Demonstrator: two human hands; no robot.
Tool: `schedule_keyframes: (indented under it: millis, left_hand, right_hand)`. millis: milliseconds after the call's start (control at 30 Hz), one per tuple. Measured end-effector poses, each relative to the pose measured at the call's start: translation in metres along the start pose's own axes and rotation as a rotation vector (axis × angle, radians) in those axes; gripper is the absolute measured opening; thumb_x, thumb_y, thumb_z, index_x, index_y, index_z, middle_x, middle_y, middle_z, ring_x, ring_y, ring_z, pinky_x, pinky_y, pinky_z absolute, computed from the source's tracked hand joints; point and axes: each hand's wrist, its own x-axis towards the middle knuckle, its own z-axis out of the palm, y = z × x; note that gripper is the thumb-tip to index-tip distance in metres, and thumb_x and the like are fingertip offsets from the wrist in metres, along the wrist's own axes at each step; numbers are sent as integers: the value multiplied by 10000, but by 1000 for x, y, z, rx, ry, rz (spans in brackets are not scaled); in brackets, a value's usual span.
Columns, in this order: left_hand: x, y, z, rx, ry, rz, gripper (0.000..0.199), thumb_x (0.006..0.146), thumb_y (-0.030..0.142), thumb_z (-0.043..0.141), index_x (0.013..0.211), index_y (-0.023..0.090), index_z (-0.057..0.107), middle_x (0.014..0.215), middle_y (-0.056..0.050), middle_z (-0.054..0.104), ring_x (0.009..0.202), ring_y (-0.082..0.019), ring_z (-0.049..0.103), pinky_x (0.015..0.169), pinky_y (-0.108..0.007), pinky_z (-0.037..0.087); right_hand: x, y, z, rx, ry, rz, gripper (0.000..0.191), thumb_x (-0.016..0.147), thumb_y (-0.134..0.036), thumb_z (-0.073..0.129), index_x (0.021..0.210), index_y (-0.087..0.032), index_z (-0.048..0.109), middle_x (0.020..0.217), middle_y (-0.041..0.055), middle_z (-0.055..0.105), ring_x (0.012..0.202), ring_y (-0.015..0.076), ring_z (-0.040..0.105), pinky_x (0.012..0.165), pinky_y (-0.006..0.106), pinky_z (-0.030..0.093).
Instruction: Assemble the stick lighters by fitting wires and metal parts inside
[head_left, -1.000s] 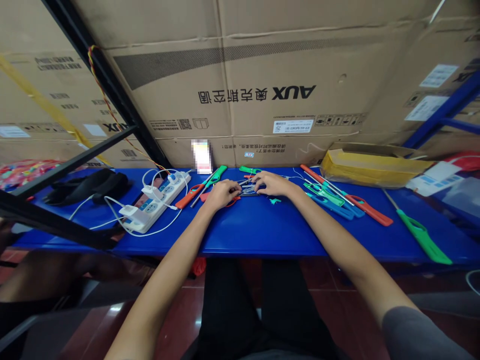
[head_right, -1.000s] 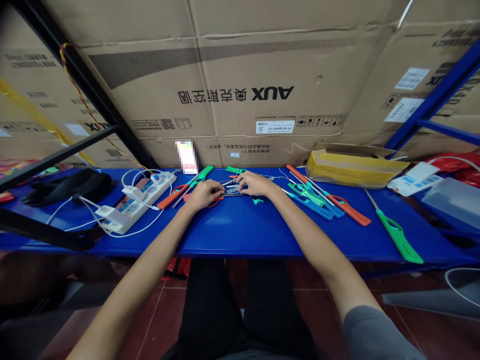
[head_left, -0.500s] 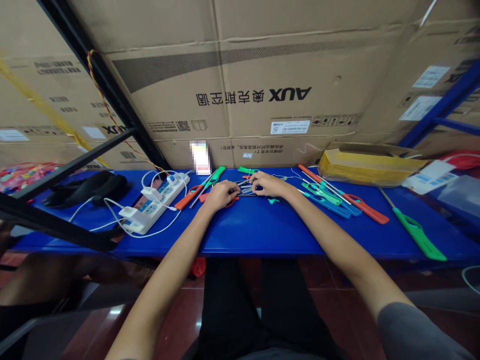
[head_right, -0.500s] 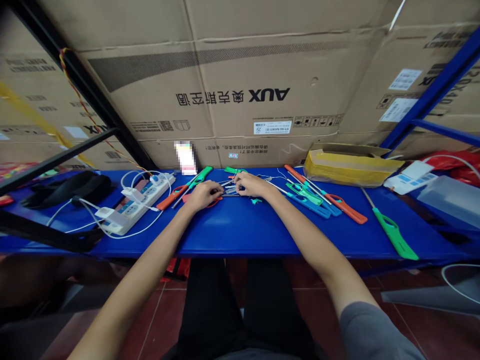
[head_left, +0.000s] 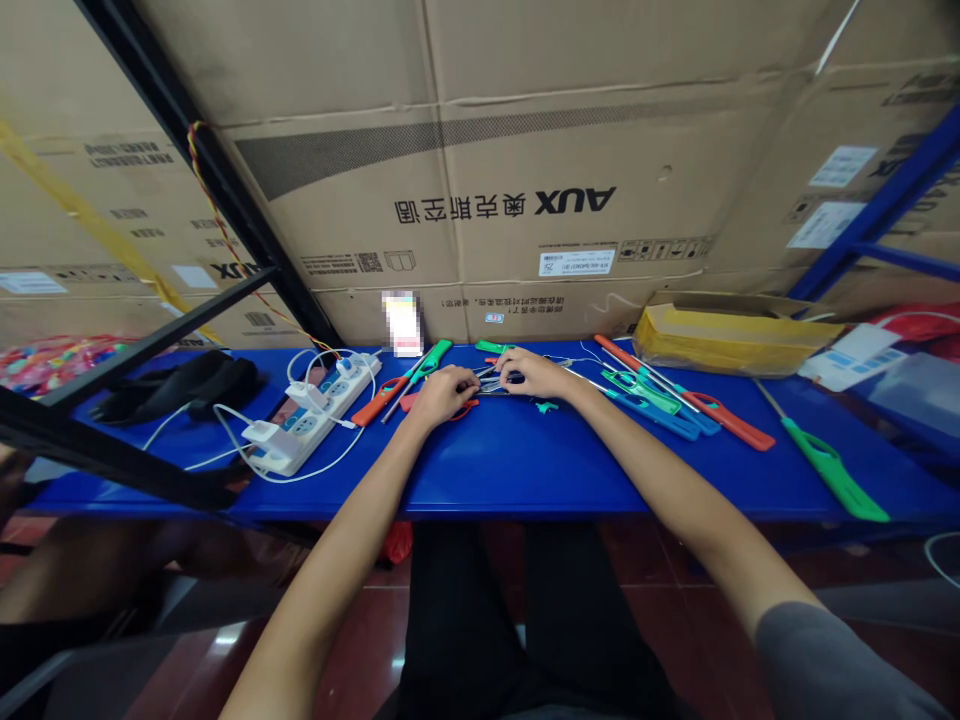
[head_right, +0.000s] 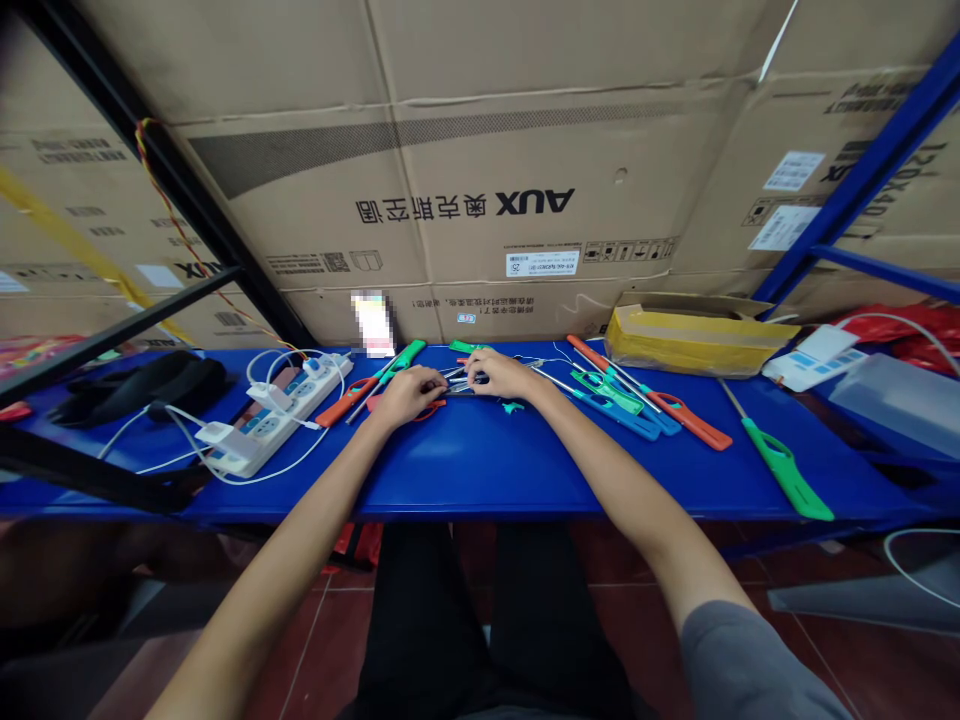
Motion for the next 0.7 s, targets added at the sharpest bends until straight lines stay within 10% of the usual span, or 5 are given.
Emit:
schedule_keyframes:
  millis: [700]
  left_hand:
    - [-1,1,2,2,85,-5,152,1051,230,590,1072,228,741,1039,-80,825,987,-286,752,880,-393,575]
  right_hand:
    - [5,-10,7,170,144,147,61,951,-232,739,932,-212,794,1015,78,827,1026,250,747,996,383,544]
